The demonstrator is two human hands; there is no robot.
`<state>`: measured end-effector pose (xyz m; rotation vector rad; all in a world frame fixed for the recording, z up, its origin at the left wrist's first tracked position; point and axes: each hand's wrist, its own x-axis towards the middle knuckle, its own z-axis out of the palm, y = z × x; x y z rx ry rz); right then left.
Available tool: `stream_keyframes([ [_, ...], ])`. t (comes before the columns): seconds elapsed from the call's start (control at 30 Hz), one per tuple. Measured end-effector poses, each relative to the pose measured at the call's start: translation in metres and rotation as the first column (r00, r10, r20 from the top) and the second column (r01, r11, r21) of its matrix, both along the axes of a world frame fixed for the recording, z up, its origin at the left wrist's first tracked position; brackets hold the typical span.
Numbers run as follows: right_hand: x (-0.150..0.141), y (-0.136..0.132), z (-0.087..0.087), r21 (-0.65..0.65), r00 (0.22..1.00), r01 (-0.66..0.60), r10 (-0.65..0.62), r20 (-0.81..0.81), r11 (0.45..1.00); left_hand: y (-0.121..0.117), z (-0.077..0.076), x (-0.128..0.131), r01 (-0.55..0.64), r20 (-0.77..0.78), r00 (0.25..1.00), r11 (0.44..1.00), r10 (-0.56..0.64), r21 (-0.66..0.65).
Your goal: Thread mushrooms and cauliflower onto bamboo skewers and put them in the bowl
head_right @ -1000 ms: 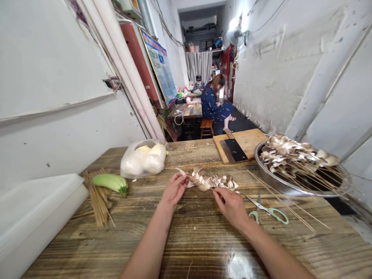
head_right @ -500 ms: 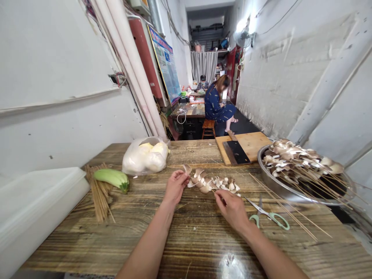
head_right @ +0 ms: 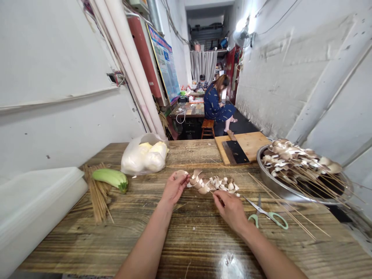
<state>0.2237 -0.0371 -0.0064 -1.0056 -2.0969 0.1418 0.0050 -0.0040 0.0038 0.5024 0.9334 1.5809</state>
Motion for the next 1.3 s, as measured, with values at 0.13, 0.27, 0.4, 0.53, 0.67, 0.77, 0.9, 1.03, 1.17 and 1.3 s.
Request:
stream_keyframes([
  [0.13, -0.0005, -0.0016, -0.0024, -0.003, 0.999, -0.003, 0.003, 0.035, 1.000, 0.0003, -0.0009, 0.0007, 0.010, -0.032, 0.999, 0.999, -0.011, -0.032],
  [0.27, -0.0010, -0.0029, -0.0054, -0.017, 0.998, -0.011, 0.012, 0.061, 1.000, 0.0015, -0.0031, -0.0004, 0.039, -0.016, 0.999, 0.998, -0.040, -0.055],
  [0.4, -0.0011, -0.0017, -0.0067, -0.012, 0.998, 0.010, -0.009, 0.054, 1.000, 0.0007, -0.0019, -0.0004, 0.072, -0.011, 0.997, 0.994, -0.073, -0.082],
  [0.53, -0.0007, -0.0011, -0.0056, -0.026, 0.998, 0.020, -0.018, 0.060, 0.999, -0.0020, 0.0022, 0.0016, 0.073, -0.009, 0.997, 0.995, -0.073, -0.075],
  [0.67, -0.0011, -0.0016, -0.0039, -0.020, 0.997, 0.031, -0.029, 0.066, 0.999, -0.0035, 0.0051, 0.0024, 0.053, -0.027, 0.998, 0.996, -0.055, -0.078],
  [0.77, -0.0014, -0.0013, -0.0043, -0.009, 0.998, 0.028, -0.028, 0.056, 1.000, -0.0032, 0.0054, 0.0026, 0.048, -0.041, 0.998, 0.995, -0.052, -0.089],
  [0.9, -0.0011, -0.0007, -0.0066, -0.024, 0.998, 0.030, -0.029, 0.055, 0.999, -0.0022, 0.0039, 0.0039, 0.047, -0.048, 0.998, 0.997, -0.050, -0.063],
  [1.03, -0.0006, -0.0007, -0.0071, -0.054, 0.998, 0.038, -0.035, 0.061, 0.998, -0.0008, 0.0025, 0.0048, 0.058, -0.039, 0.998, 0.998, -0.059, -0.028],
  [1.17, -0.0003, -0.0012, -0.0051, -0.054, 0.998, 0.039, -0.037, 0.049, 0.998, 0.0009, 0.0007, 0.0033, 0.074, -0.040, 0.996, 0.997, -0.075, -0.024],
  [1.3, -0.0003, -0.0018, -0.0038, -0.032, 0.998, 0.048, -0.047, 0.034, 0.998, 0.0015, -0.0011, 0.0017, 0.067, -0.048, 0.996, 0.997, -0.069, -0.044],
])
